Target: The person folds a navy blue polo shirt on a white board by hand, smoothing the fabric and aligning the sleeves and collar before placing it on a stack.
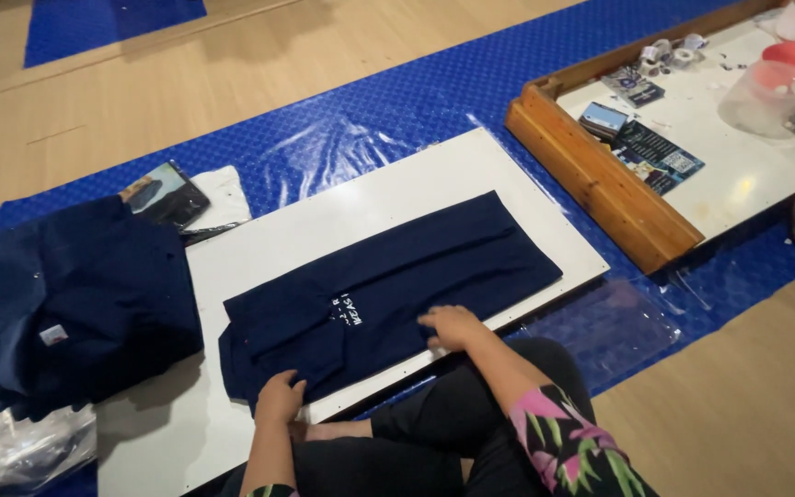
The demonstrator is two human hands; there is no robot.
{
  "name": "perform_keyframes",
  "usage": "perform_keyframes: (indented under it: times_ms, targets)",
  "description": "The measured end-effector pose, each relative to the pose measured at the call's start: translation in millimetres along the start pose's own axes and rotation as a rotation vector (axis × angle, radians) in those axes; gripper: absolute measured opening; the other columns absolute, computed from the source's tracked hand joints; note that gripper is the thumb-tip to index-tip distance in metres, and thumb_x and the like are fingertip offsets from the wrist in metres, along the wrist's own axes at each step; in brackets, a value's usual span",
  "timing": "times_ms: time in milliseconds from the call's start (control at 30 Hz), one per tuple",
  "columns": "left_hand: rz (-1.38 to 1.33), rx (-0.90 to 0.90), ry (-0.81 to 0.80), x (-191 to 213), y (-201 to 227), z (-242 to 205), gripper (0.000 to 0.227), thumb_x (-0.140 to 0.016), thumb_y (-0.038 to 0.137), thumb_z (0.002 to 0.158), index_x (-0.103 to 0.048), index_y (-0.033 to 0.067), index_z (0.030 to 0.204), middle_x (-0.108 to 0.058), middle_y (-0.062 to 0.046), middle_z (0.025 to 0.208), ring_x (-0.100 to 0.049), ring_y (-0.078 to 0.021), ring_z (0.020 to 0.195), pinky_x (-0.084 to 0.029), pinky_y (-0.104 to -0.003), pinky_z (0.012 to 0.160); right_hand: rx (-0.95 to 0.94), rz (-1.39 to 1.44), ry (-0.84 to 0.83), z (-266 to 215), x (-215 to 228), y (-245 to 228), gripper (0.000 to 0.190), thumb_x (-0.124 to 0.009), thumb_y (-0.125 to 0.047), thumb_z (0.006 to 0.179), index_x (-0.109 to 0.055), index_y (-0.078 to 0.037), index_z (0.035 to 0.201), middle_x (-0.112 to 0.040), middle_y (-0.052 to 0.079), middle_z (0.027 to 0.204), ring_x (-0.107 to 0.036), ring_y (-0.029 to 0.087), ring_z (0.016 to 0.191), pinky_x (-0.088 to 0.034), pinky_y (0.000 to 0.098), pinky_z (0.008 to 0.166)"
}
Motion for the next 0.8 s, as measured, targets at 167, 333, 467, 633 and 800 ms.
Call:
perform_keyframes:
  times_ms: [167, 333, 467, 633, 800]
  targets:
    - [0.08, 0.136, -0.075, -14, -21, 13, 0.053, -0.05, 0.035, 0.099, -0.053, 0.0203, 0.149, -0.058, -0.014, 0.149, -0.057, -0.0356, 0.134, -0.044, -0.044, 0.114, -0.215, 0.09, -0.054, -5, 27, 58, 0.056, -0.057, -0.034, 0.09, -0.053, -0.032, 0.146, -0.046, 0.001, 0.155, -0.05, 0.03, 0.137, -0.043, 0.0483, 0.11]
    - [0.246, 0.219, -0.089, 1, -9, -13, 0.051, -0.045, 0.029, 0.105, -0.039, 0.0153, 0.154, -0.022, -0.005, 0.167, -0.03, -0.0301, 0.147, -0.039, -0.053, 0.119, -0.558, 0.219, 0.016, -21, 47, 154, 0.06, -0.044, -0.021, 0.092, -0.051, -0.034, 0.15, -0.048, 0.005, 0.157, -0.052, 0.032, 0.139, -0.044, 0.0462, 0.113]
    - [0.415, 0.101, 0.158, 12, -12, -2, 0.047, -0.056, 0.029, 0.091, -0.048, 0.0204, 0.136, -0.039, -0.004, 0.14, -0.048, -0.0292, 0.127, -0.048, -0.045, 0.101, -0.743, 0.355, 0.131, -33, 49, 200, 0.06, -0.039, -0.013, 0.093, -0.054, -0.034, 0.147, -0.056, 0.007, 0.149, -0.052, 0.034, 0.136, -0.042, 0.0485, 0.111]
    - [0.362, -0.141, 0.238, 3, 16, 15, 0.034, -0.068, 0.039, 0.087, -0.071, 0.0222, 0.116, -0.067, -0.009, 0.116, -0.061, -0.0354, 0.114, -0.054, -0.05, 0.094, -0.681, 0.414, 0.349, -14, 48, 213, 0.042, -0.056, -0.025, 0.096, -0.063, -0.027, 0.138, -0.062, 0.007, 0.14, -0.059, 0.032, 0.128, -0.049, 0.0484, 0.102]
    - [0.057, -0.03, 0.174, -11, -10, 44, 0.028, -0.066, 0.041, 0.092, -0.079, 0.0271, 0.113, -0.078, -0.004, 0.114, -0.072, -0.0294, 0.114, -0.059, -0.044, 0.097, -0.487, 0.402, 0.291, 17, 38, 181, 0.042, -0.065, -0.015, 0.096, -0.068, -0.016, 0.138, -0.071, 0.021, 0.13, -0.063, 0.039, 0.127, -0.052, 0.0506, 0.104]
Point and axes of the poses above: each hand's wrist, its own z-axis towards the middle knuckle, its own x-axis out of the back of the hand, y = z × x, the point moved 8 cm from there along z, towards the middle knuckle
